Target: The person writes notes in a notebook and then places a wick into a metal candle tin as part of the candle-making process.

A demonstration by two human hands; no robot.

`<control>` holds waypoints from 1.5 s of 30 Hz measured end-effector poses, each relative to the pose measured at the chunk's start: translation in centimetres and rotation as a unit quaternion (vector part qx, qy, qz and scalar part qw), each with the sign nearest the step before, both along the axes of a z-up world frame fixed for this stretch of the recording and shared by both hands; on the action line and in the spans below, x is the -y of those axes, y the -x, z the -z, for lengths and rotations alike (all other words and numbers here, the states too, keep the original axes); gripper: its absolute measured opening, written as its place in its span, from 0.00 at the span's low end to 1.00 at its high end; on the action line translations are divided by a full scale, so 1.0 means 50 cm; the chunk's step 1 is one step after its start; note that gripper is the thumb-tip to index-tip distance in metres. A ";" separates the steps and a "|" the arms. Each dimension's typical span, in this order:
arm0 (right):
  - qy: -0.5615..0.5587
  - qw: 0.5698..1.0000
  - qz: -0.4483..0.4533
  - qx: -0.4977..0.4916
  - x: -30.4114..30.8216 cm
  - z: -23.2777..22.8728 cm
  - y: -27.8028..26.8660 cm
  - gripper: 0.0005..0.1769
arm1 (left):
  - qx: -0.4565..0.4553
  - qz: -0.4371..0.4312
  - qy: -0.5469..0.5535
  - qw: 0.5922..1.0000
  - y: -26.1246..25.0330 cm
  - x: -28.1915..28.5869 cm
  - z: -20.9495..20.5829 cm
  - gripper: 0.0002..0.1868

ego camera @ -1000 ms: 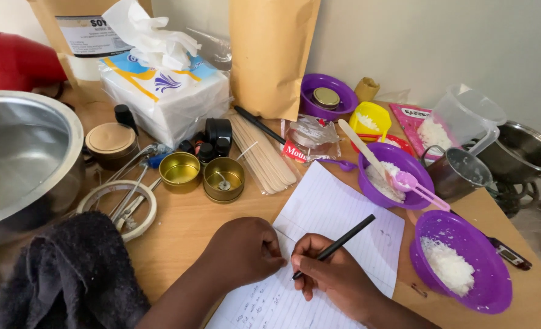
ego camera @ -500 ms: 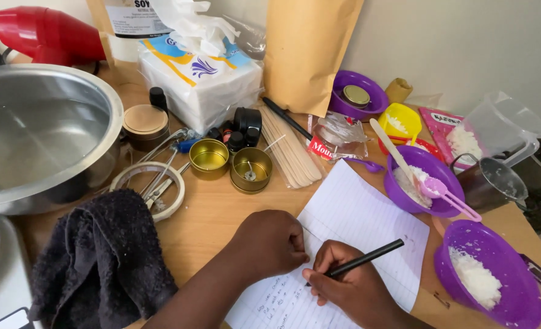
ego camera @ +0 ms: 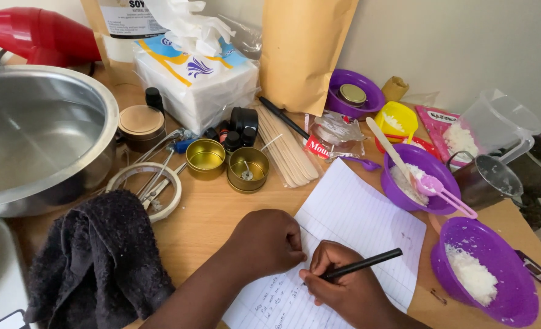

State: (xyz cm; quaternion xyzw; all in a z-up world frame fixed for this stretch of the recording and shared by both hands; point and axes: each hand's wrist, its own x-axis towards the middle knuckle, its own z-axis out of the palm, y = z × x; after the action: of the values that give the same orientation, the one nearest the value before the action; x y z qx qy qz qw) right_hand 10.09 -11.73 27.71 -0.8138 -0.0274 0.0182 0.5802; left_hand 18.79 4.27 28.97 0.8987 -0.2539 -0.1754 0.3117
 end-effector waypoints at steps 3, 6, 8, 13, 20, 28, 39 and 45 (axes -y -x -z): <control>-0.003 0.998 -0.042 0.039 0.002 0.001 0.000 0.16 | 0.023 0.009 0.007 1.000 -0.004 0.001 0.014 0.10; -0.007 0.999 -0.039 0.024 0.005 0.003 -0.004 0.18 | 0.027 0.010 0.016 0.999 -0.003 0.000 0.018 0.09; -0.035 0.998 0.000 -0.045 0.006 -0.002 -0.006 0.17 | 0.021 0.008 0.009 1.000 -0.001 -0.001 0.008 0.08; -0.055 0.995 0.025 -0.082 -0.001 -0.007 -0.002 0.15 | 0.012 0.000 0.009 1.000 0.000 0.000 0.005 0.07; -0.025 0.999 -0.011 -0.029 0.003 -0.002 -0.005 0.15 | -0.014 0.000 -0.010 1.000 0.003 -0.002 -0.013 0.08; -0.011 1.000 -0.017 0.004 0.000 -0.003 -0.002 0.16 | 0.010 0.000 -0.004 1.000 0.000 -0.001 0.001 0.07; -0.155 0.976 0.093 -0.119 0.008 -0.008 -0.023 0.16 | -0.001 0.002 0.002 1.000 0.002 -0.005 -0.006 0.07; -0.188 0.972 0.077 -0.122 0.027 0.015 -0.029 0.14 | -0.013 0.018 -0.012 1.000 0.003 -0.010 -0.017 0.07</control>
State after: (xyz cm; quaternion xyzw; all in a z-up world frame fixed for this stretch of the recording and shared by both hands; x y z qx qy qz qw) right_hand 11.52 -13.06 26.97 -0.6817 0.1033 0.0667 0.7212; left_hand 18.63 4.77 29.82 0.8951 -0.2640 -0.1961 0.3010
